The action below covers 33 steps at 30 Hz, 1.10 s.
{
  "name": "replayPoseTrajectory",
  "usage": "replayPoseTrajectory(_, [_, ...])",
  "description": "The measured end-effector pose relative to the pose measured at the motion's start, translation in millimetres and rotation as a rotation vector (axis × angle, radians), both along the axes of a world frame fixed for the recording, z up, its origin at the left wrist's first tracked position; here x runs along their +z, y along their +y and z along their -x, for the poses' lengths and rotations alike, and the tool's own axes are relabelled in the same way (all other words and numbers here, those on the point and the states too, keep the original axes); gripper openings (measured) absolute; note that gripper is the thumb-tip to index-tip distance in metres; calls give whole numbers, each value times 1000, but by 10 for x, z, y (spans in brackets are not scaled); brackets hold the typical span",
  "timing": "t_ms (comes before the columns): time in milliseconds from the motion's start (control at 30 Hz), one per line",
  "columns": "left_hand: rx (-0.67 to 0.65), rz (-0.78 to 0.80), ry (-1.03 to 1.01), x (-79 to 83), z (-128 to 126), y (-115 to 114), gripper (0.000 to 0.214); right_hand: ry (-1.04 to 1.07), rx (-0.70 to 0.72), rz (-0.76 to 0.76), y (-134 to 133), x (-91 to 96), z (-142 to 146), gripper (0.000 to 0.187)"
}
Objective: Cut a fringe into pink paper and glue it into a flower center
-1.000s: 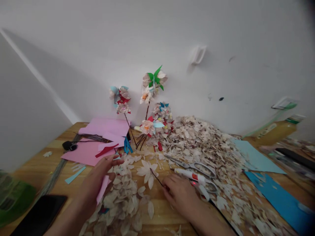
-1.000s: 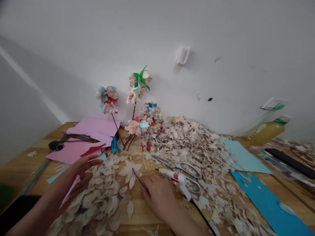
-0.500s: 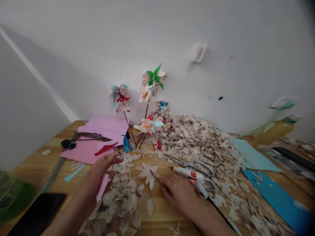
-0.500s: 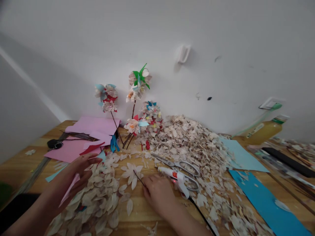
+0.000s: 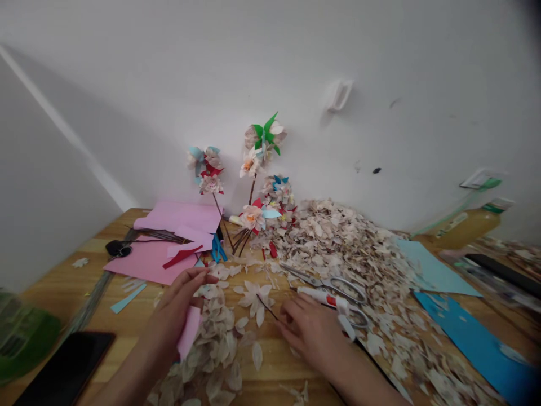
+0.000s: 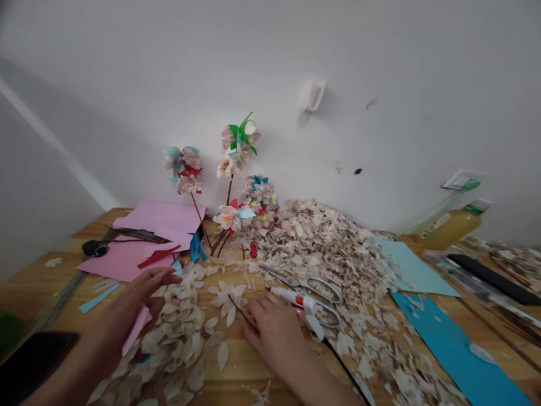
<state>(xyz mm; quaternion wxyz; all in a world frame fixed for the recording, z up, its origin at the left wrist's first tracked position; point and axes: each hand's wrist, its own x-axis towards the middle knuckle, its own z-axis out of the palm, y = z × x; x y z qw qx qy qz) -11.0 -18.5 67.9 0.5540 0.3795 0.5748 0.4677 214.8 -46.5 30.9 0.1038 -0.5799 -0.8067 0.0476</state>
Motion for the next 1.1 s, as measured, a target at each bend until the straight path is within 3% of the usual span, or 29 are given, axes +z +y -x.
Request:
replayPoseTrajectory(167, [-130,-173,51,-250,-187,-147,32,851,35,236,-236,149,273,40])
replayPoseTrajectory(233, [-183,-230,64,-309,-261,-241,30,1030,70,300,-296,106,420,52])
replayPoseTrajectory(300, [-195,-250,80,-337,-298,-314,28,1082,58,362,-319,50,541,56])
replayPoseTrajectory(400, [-172,-255,98,-355,-283,-333,29,1146,-37,428,-308,6,626,42])
replayPoseTrajectory(467, [-173,-254,57,-366,-246,-290,30,1172,-118,391,-290,5,620,35])
replayPoseTrajectory(567, [-302,-239,-62,-381,-182,-203,34,1172,-192,292,-256,9,564,30])
replayPoseTrajectory(667, [-407,-116,-161,-375,-148,-153,42,1215,-228,267,-211,2,511,30])
replayPoseTrajectory(900, [-251,-8,-248,-339,-210,-154,49,1504,-245,381,-146,-25,500,39])
replayPoseTrajectory(1100, [-249,-5,-263,-360,-212,-138,51,1502,-221,448,-122,-24,473,33])
